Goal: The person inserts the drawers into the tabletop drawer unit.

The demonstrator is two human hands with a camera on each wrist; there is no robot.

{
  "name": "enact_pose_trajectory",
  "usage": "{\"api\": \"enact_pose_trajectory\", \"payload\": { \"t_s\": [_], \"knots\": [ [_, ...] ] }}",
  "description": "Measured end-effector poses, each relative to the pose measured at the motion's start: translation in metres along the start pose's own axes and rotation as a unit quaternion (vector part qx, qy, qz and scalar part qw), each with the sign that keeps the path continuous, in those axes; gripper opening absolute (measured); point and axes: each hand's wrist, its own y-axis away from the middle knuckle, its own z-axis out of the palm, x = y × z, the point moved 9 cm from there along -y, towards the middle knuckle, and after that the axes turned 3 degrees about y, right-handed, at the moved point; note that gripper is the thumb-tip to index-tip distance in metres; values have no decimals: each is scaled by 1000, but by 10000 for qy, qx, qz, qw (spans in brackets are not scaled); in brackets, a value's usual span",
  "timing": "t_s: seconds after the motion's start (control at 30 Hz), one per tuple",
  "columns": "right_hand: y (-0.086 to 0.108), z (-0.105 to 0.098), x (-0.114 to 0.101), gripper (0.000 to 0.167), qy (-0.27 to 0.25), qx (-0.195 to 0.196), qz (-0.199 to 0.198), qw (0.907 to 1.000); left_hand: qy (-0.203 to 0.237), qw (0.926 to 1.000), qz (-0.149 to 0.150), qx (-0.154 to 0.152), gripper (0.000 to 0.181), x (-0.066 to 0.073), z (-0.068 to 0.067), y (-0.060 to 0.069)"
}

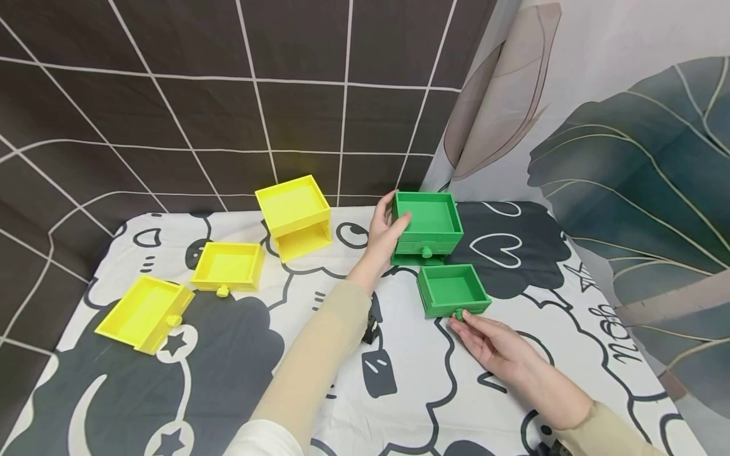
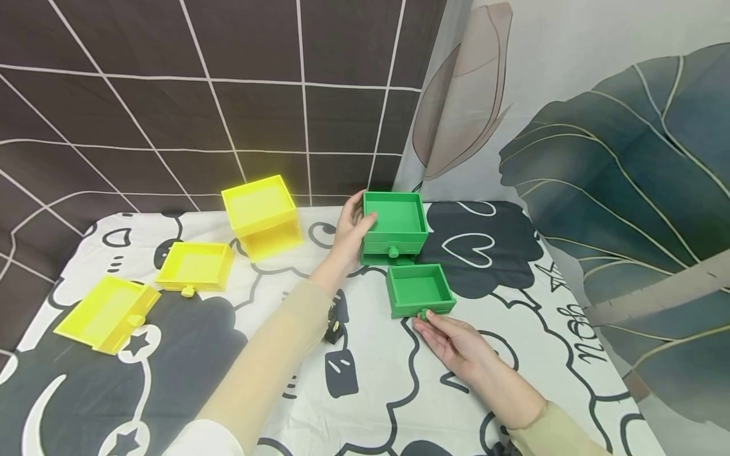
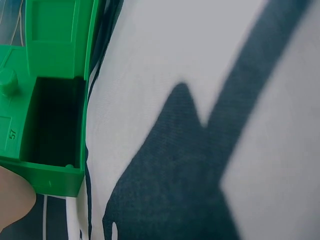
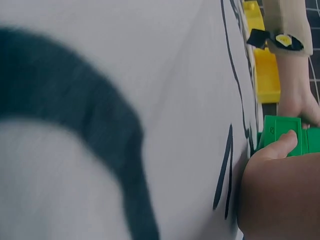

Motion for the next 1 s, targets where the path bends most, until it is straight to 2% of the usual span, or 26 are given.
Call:
{"api": "enact_pose_trajectory", "payload": {
  "t_s": [0.2, 0.57, 1.0],
  "knots": [
    [-6, 12, 3, 26, 110, -90, -24, 9999, 32, 10000, 25, -38, 66, 0, 0, 0],
    [-20, 28, 5, 27, -29, -96, -33, 9999, 64, 10000, 44, -27, 67, 1, 1, 1],
    [-32, 33, 1, 29, -38, 248, -89, 9996, 108, 9998, 125, -53, 67, 5, 2, 3]
  ]
}}
